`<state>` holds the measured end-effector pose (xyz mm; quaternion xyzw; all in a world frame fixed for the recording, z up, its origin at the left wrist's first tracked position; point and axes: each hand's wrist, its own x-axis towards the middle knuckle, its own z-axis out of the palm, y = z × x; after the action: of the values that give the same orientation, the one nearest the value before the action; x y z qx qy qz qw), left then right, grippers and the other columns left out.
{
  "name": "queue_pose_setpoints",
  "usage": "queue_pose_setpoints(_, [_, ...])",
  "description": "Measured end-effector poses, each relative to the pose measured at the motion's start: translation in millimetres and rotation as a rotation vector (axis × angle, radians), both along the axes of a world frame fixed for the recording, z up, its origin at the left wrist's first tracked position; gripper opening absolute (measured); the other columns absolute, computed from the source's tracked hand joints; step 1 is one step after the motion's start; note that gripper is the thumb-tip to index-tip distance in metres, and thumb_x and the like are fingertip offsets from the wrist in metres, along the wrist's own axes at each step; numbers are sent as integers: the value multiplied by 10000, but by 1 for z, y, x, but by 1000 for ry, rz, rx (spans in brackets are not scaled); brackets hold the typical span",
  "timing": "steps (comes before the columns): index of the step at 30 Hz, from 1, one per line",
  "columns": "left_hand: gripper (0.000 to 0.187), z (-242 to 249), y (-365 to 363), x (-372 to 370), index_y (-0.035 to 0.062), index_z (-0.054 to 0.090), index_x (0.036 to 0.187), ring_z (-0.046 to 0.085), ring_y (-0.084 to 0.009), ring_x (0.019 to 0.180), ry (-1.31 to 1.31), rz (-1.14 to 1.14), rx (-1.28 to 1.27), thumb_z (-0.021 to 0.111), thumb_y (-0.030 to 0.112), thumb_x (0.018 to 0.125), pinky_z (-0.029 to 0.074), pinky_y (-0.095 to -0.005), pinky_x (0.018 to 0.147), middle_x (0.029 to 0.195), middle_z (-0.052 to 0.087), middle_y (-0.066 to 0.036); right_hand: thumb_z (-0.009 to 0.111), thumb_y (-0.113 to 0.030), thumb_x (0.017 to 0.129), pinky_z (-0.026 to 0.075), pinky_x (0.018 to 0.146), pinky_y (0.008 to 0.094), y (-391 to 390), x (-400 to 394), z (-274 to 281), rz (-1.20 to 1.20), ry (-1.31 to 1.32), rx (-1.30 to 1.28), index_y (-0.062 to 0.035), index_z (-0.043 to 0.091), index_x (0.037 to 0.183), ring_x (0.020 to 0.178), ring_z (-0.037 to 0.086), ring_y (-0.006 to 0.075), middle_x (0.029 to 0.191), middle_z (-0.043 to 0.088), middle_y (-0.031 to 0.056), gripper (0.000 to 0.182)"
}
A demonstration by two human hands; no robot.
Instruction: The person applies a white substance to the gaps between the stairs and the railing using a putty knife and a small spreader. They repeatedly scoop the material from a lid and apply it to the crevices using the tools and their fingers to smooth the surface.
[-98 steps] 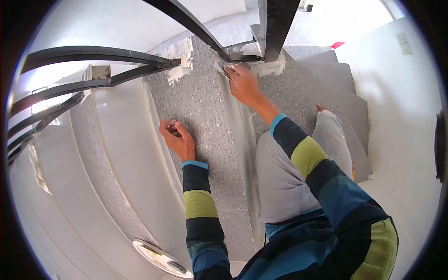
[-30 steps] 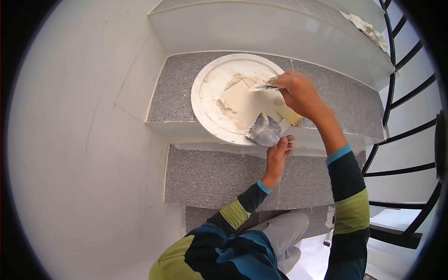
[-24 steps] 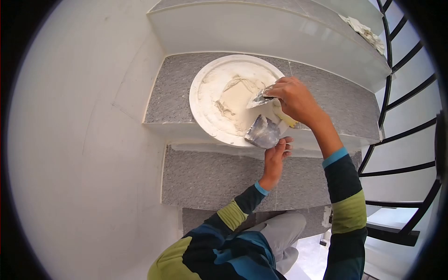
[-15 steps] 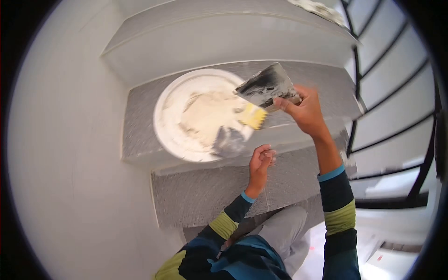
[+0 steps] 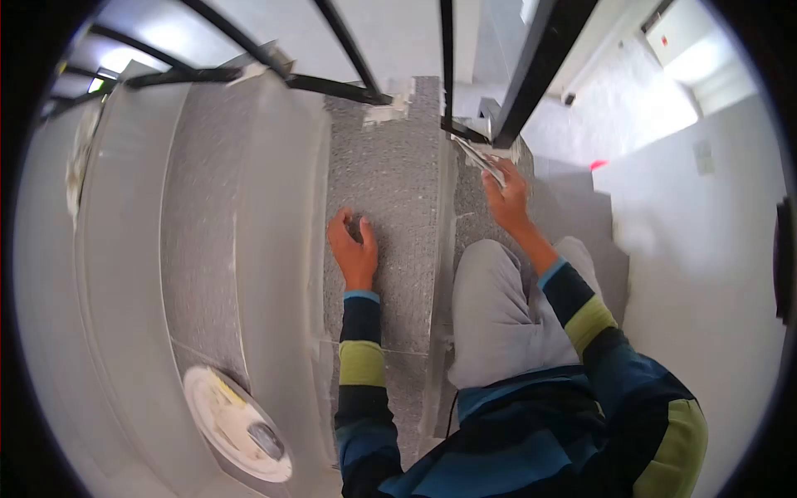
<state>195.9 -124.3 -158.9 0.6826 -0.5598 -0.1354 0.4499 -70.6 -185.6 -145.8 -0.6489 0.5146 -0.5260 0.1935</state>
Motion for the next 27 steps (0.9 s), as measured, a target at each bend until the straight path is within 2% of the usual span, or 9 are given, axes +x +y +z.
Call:
queue_pose_setpoints(1, [356, -7, -13, -2, -5, 474, 1118, 476, -287, 991, -168, -42, -44, 565, 166, 820, 379, -384, 854, 1076, 504, -165, 555, -117, 810, 456, 721, 332, -6, -2, -16, -31, -19, 26, 17, 613, 967, 818, 584, 254, 930, 622, 121, 215])
queue_pose_setpoints(3, [406, -9, -29, -8, -5, 446, 1149, 431, -319, 1046, -298, -89, 10, 569, 184, 811, 334, -418, 898, 1124, 470, -182, 547, -91, 794, 456, 756, 373, -18, 6, -43, -102, 85, -42, 16, 610, 989, 891, 558, 329, 953, 610, 150, 231])
queue_pose_setpoints(5, [458, -12, -38, -13, -6, 418, 1180, 385, -351, 1101, -423, -133, 61, 573, 203, 803, 289, -451, 943, 1171, 436, -199, 549, -86, 783, 456, 755, 378, -33, 16, -67, -144, 64, -5, 12, 609, 996, 886, 559, 325, 941, 611, 149, 242])
queue_pose_setpoints(7, [497, -18, -38, -12, 0, 398, 1199, 365, -353, 1117, -402, -109, -17, 576, 234, 799, 255, -475, 957, 1179, 432, -202, 551, -82, 772, 457, 755, 383, -45, 25, -85, -169, 55, 36, 9, 609, 1003, 881, 559, 320, 930, 612, 148, 255])
queue_pose_setpoints(9, [502, -19, -38, -11, -5, 397, 1200, 368, -353, 1114, -428, -117, 18, 577, 235, 797, 258, -472, 957, 1182, 431, -203, 562, -70, 738, 467, 731, 384, -58, 32, -88, -212, 137, -33, 4, 610, 1002, 849, 567, 315, 899, 613, 148, 278])
queue_pose_setpoints(16, [522, -15, -39, -13, -22, 383, 1213, 363, -354, 1123, -422, -118, 83, 561, 250, 804, 248, -469, 970, 1200, 419, -210, 569, -76, 716, 473, 719, 389, -82, 54, -115, -311, 57, -90, 12, 610, 998, 838, 570, 315, 863, 614, 145, 298])
queue_pose_setpoints(19, [521, -16, -39, -12, -22, 379, 1218, 356, -356, 1130, -402, -128, 80, 552, 251, 809, 245, -468, 974, 1201, 418, -211, 568, -89, 721, 472, 726, 392, -86, 57, -118, -307, 56, -77, 16, 603, 1010, 844, 568, 317, 875, 613, 148, 309])
queue_pose_setpoints(21, [520, -17, -39, -12, -21, 379, 1218, 358, -357, 1128, -401, -130, 84, 550, 252, 810, 244, -469, 975, 1202, 418, -212, 563, -83, 785, 485, 682, 369, -90, 58, -119, -328, 154, -109, 34, 613, 948, 784, 595, 307, 887, 631, 162, 207])
queue_pose_setpoints(27, [518, -16, -39, -12, -14, 379, 1223, 359, -360, 1127, -401, -120, 108, 547, 251, 810, 244, -470, 976, 1207, 415, -216, 551, -90, 802, 485, 701, 377, -95, 63, -116, -351, 118, -103, 30, 604, 982, 779, 594, 314, 901, 619, 175, 223])
